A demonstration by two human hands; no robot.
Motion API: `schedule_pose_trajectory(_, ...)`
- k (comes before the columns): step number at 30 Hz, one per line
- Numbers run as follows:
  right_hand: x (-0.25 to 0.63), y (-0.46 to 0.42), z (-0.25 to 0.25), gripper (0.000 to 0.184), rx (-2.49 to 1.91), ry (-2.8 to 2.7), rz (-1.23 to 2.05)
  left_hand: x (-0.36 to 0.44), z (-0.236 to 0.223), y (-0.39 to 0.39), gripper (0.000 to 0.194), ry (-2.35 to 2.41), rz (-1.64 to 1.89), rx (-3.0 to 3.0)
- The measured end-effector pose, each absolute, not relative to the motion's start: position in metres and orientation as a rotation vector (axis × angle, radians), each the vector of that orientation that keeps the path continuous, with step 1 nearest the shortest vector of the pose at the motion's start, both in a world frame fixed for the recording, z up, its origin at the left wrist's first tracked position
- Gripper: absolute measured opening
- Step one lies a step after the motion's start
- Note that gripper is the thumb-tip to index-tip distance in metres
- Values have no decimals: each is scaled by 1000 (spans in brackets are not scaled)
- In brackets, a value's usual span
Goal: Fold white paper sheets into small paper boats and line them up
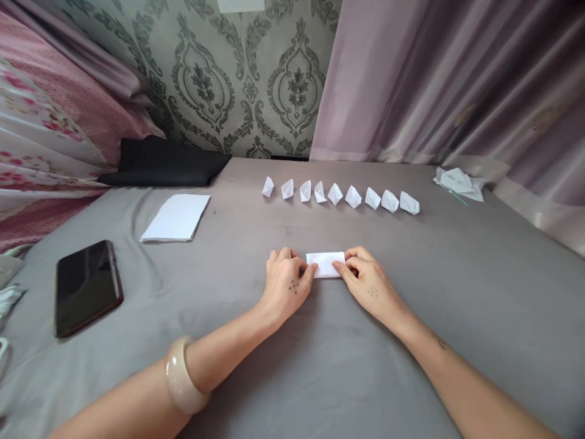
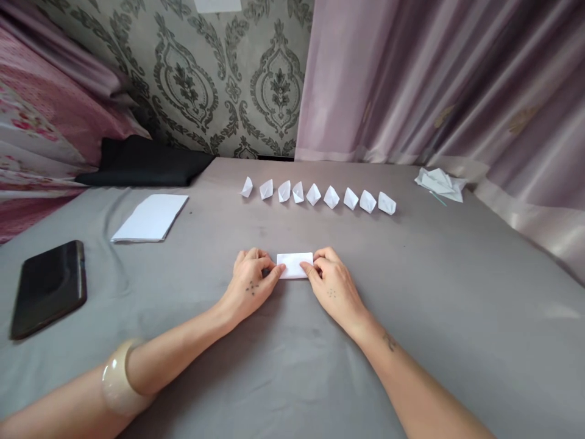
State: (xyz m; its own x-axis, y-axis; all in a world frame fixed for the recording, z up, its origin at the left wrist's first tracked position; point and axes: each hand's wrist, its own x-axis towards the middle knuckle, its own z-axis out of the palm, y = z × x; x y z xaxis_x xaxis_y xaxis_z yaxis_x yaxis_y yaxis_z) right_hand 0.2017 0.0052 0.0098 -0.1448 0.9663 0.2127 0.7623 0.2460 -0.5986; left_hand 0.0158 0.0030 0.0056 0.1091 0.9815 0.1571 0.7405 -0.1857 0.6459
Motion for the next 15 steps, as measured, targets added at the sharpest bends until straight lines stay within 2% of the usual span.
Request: schedule_pose_trajectory(15, 197, 12, 11, 39, -1697, -2043, 353, 17, 0, 8, 34, 1720, 845, 2013)
